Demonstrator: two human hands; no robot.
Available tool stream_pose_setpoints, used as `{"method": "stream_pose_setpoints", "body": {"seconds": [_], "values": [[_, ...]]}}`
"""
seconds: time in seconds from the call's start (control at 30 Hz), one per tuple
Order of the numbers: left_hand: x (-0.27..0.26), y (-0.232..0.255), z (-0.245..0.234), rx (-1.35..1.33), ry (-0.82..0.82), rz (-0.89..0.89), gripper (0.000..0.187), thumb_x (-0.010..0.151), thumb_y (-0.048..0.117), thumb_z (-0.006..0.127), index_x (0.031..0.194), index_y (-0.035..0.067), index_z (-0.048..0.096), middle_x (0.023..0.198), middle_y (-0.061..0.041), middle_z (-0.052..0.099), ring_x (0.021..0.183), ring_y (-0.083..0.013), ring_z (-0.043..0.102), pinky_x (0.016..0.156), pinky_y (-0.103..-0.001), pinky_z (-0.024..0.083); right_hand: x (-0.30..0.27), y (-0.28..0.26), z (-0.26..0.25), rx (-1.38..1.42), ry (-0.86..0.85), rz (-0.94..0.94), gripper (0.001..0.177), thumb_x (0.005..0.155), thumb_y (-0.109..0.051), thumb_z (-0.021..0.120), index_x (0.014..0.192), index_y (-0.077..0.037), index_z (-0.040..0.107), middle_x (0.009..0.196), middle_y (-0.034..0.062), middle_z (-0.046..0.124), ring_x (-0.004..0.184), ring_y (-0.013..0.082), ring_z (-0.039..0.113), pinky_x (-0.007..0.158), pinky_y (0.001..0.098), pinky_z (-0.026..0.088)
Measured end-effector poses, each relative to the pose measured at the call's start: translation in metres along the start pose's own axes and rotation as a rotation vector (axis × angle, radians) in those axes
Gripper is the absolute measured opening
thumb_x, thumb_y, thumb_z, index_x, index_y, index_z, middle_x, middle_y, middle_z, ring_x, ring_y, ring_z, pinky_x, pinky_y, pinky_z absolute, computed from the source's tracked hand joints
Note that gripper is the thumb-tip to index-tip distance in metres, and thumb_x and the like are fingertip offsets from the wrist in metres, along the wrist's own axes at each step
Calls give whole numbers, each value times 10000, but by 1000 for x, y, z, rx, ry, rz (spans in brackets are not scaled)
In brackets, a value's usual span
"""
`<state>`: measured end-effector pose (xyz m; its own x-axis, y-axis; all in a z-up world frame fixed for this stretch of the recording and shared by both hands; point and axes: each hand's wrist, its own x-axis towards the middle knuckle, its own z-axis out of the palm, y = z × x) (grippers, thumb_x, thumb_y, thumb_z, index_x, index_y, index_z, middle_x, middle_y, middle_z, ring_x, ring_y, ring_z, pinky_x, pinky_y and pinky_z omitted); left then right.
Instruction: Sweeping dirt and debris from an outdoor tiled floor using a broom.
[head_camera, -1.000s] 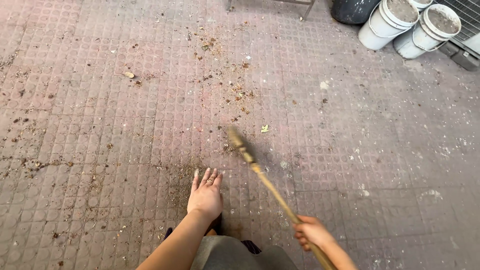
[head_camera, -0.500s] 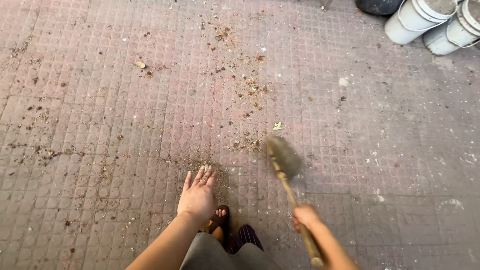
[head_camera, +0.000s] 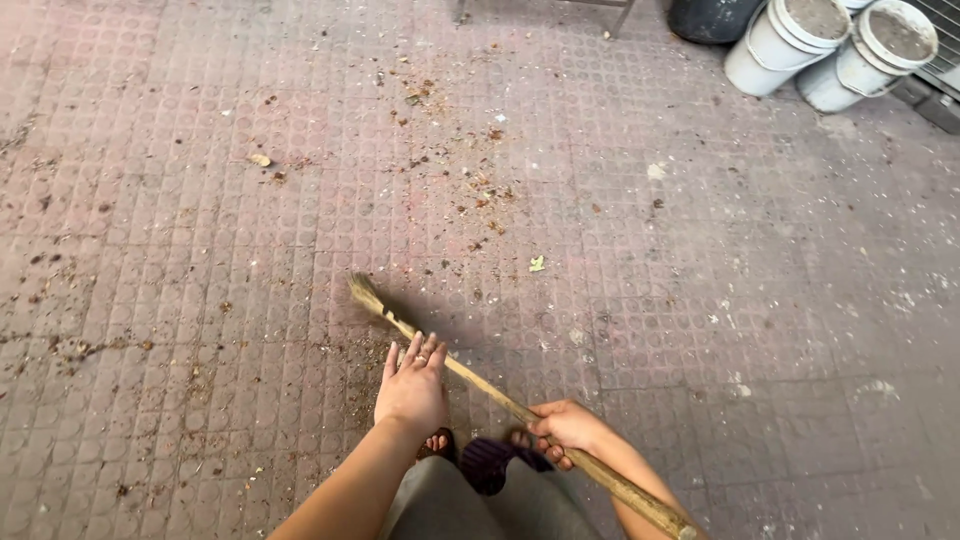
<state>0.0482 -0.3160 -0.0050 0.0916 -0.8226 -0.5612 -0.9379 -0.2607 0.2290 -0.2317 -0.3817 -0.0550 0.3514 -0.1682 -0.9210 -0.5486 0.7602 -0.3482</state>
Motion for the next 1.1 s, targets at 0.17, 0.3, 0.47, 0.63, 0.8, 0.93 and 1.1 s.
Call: {"method": "stream_pose_setpoints", "body": {"seconds": [0.17, 0.3, 0.47, 0.63, 0.8, 0.93, 1.1], "values": [[15, 16, -7, 28, 10, 42, 660, 991, 186, 454, 1609, 148, 226, 1706, -5, 162, 1585, -180, 54, 1276, -445, 14, -20, 1, -12, 7, 221, -12, 393, 970, -57, 580, 1352, -139, 624, 620, 10, 540, 404, 93, 438, 333, 262, 372], [24, 30, -18, 48, -7, 32, 666, 986, 207, 469, 1605, 161, 228, 1709, 3, 152, 1585, -179, 49, 1275, -452, 20, -7, 29, -77, 10, 370, 17, 352, 998, -120, 577, 1337, -65, 655, 613, -3, 525, 416, 93, 431, 345, 255, 374], [40, 50, -22, 30, -13, -12, 655, 993, 212, 468, 1606, 171, 240, 1712, 14, 156, 1590, -167, 54, 1286, -448, 21, -5, 45, -158, 272, 463, 6, 256, 989, -61, 534, 1231, -106, 605, 611, 33, 498, 448, 125, 403, 376, 306, 341], [46, 66, -33, 37, -57, -73, 657, 1005, 222, 457, 1616, 176, 219, 1716, 19, 135, 1591, -160, 36, 1286, -443, 9, 41, 79, -244, 398, 503, 4, 72, 1000, -93, 526, 1018, -28, 549, 599, 49, 467, 447, 147, 381, 386, 330, 331], [57, 70, -38, 50, -67, -125, 663, 1027, 271, 433, 1623, 187, 155, 1715, 29, 99, 1583, -153, 5, 1280, -441, -17, 95, 80, -283, 159, 543, 17, 218, 946, -90, 552, 802, 65, 501, 573, 165, 518, 421, 265, 498, 388, 416, 427], [56, 70, -39, 71, -57, -161, 653, 1032, 275, 410, 1618, 191, 134, 1711, 29, 78, 1574, -154, -11, 1273, -444, -29, 90, 22, -213, -64, 558, 56, 135, 928, -84, 594, 907, 48, 617, 614, 123, 591, 456, 243, 554, 430, 398, 493], [52, 75, -42, 69, -48, -217, 664, 1013, 261, 424, 1621, 175, 172, 1718, 28, 102, 1588, -159, 3, 1281, -442, -2, 55, -59, -109, -412, 451, 115, 257, 1005, -72, 531, 1239, 34, 528, 703, 72, 611, 490, 162, 575, 442, 291, 526]]}}
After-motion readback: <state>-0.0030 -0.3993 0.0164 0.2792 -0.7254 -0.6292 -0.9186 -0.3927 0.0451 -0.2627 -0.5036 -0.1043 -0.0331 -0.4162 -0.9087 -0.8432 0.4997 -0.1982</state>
